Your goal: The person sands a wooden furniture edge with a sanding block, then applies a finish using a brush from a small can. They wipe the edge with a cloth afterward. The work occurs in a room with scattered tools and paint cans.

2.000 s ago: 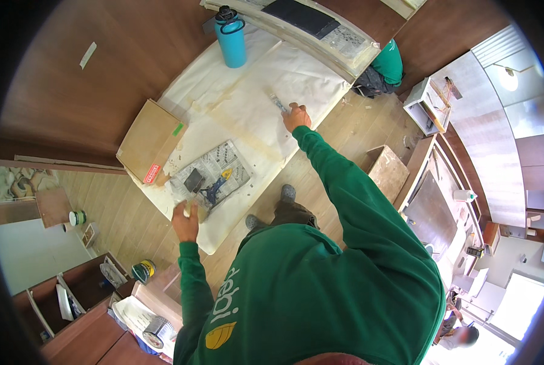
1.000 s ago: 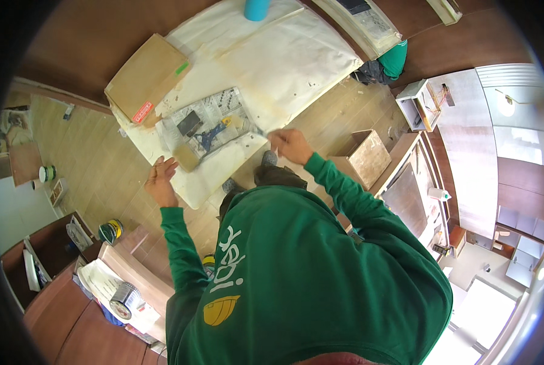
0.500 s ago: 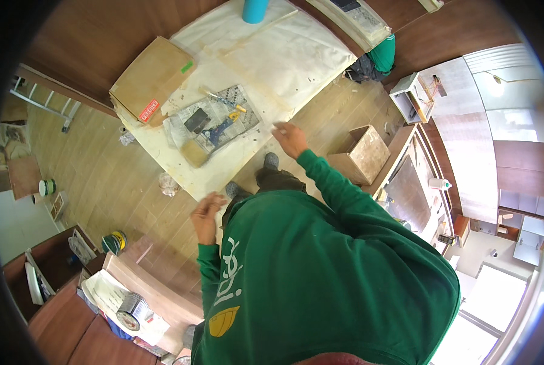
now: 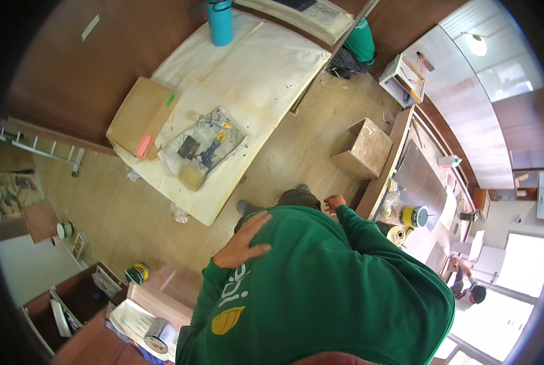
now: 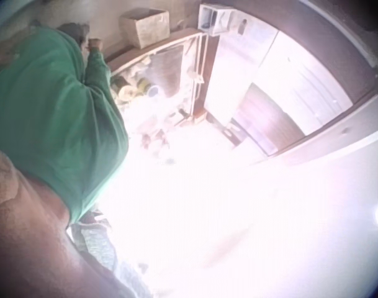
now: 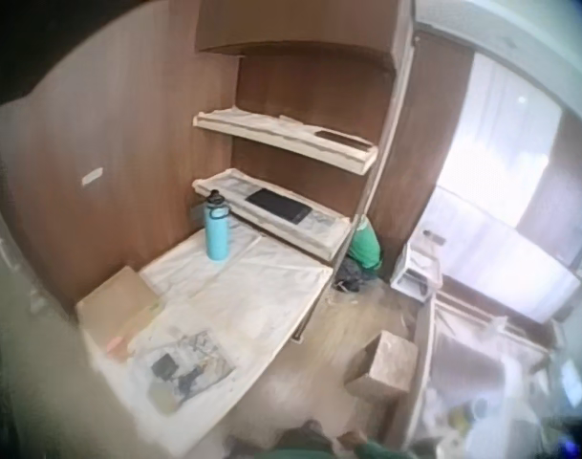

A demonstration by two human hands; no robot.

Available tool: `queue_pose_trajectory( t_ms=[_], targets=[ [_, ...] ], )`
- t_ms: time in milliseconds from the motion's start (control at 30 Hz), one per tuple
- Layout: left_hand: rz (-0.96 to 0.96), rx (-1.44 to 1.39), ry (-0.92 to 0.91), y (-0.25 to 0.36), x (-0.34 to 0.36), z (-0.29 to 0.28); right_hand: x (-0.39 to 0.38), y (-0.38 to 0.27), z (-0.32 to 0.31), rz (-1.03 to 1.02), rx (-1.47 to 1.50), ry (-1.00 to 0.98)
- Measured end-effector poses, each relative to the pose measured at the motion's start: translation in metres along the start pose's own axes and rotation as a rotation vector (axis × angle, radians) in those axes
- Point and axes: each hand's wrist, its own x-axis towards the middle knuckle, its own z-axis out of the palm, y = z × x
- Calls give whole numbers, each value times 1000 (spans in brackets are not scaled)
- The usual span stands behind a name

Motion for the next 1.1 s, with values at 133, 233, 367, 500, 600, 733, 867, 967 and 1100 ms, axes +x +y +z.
queue_pose_trajectory(
  t_ms=[133,233,367,500,600,733,867,967,1100],
  targets=[
    [132,222,-156,41,37,13,24,51,-11,49,254,-39],
    [60,105,-214,28,74,29,-6,19,-24,-46,195,17],
    [-202,-84,-251,15,129,66,8,38,-59,-218,181,59],
    [-338,-191,-259,2,173,108,30,74,-103,-122,422,45],
    [-315,-143,-262,4,204,137,61,130,-134,16,574,69],
    [-248,-34,-281,20,230,165,87,204,-168,97,820,56],
    [-231,129,-370,59,248,167,104,259,-192,203,689,111],
    [-256,66,-455,61,268,143,114,270,-195,213,732,121],
    [-411,-176,-147,31,321,97,125,246,-183,240,957,76]
  ],
)
